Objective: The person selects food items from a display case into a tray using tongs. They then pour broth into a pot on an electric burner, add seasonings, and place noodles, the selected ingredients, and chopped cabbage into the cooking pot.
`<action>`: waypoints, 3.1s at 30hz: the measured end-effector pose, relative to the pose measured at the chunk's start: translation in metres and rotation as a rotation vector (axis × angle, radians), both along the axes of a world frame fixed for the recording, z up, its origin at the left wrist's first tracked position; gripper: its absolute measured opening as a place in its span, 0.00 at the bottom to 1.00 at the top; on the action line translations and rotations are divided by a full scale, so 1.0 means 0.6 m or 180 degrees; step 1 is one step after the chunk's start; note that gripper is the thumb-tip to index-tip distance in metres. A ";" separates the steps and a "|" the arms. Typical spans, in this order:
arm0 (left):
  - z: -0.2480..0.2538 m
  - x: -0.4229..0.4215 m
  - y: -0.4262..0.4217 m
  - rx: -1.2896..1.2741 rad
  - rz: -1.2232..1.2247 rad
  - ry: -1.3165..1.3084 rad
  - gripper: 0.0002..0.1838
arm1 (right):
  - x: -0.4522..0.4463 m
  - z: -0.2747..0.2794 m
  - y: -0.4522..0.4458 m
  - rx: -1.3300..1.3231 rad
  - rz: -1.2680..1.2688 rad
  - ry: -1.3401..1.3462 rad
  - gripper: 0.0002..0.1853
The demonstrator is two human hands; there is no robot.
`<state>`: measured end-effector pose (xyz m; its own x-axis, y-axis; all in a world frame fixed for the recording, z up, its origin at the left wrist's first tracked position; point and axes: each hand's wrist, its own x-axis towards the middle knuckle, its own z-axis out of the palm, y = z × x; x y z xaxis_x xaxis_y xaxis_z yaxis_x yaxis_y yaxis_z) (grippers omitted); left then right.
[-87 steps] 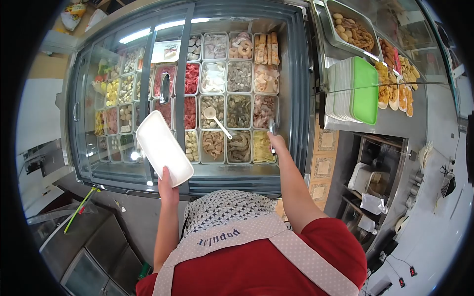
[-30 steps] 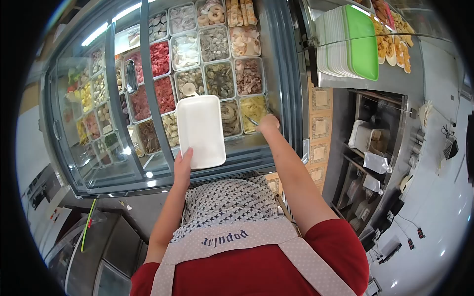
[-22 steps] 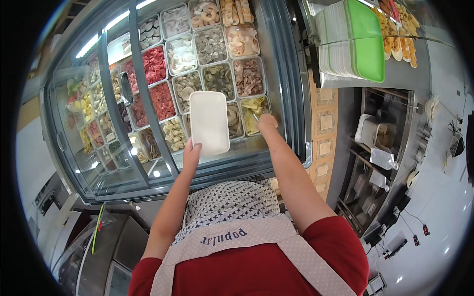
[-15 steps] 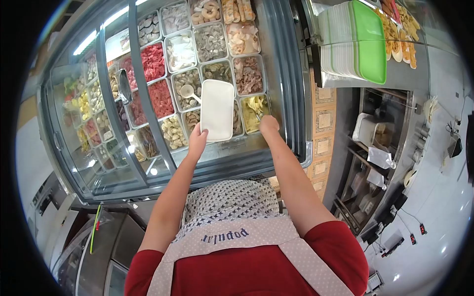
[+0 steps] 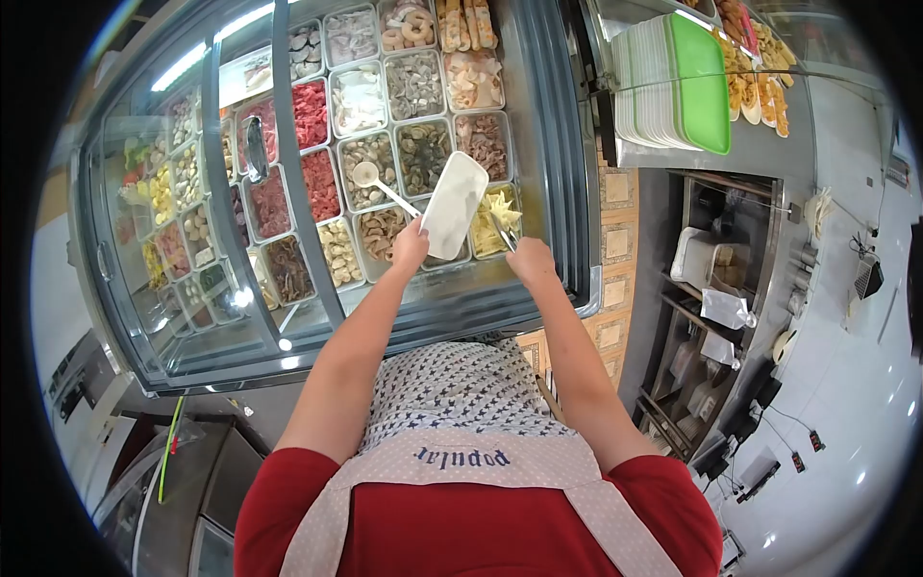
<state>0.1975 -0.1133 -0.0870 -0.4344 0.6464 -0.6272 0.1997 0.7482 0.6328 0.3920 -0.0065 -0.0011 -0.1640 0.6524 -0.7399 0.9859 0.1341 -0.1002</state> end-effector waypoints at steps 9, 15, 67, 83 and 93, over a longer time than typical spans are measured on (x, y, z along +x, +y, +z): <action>-0.031 0.025 -0.018 -0.0173 0.0986 -0.2100 0.16 | -0.079 0.049 -0.024 0.0020 0.0323 0.0198 0.16; -0.007 0.000 -0.036 -0.0300 0.0797 -0.2331 0.17 | -0.061 0.147 -0.035 0.0075 0.0259 0.0110 0.18; 0.065 -0.065 -0.107 0.0336 0.1587 -0.2310 0.17 | -0.034 -0.075 0.045 -0.0636 0.0289 -0.0902 0.12; 0.006 -0.029 -0.079 -0.0026 0.1042 -0.1784 0.16 | 0.018 0.101 -0.044 0.0126 0.0202 0.0342 0.17; 0.029 -0.032 -0.063 -0.0062 0.1056 -0.2252 0.16 | 0.020 0.059 -0.020 0.0424 -0.0214 -0.0003 0.16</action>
<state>0.1781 -0.1511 -0.0697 -0.0956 0.5388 -0.8370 -0.4825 0.7104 0.5124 0.4039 -0.0183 0.0342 -0.1159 0.7543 -0.6462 0.9932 0.0798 -0.0850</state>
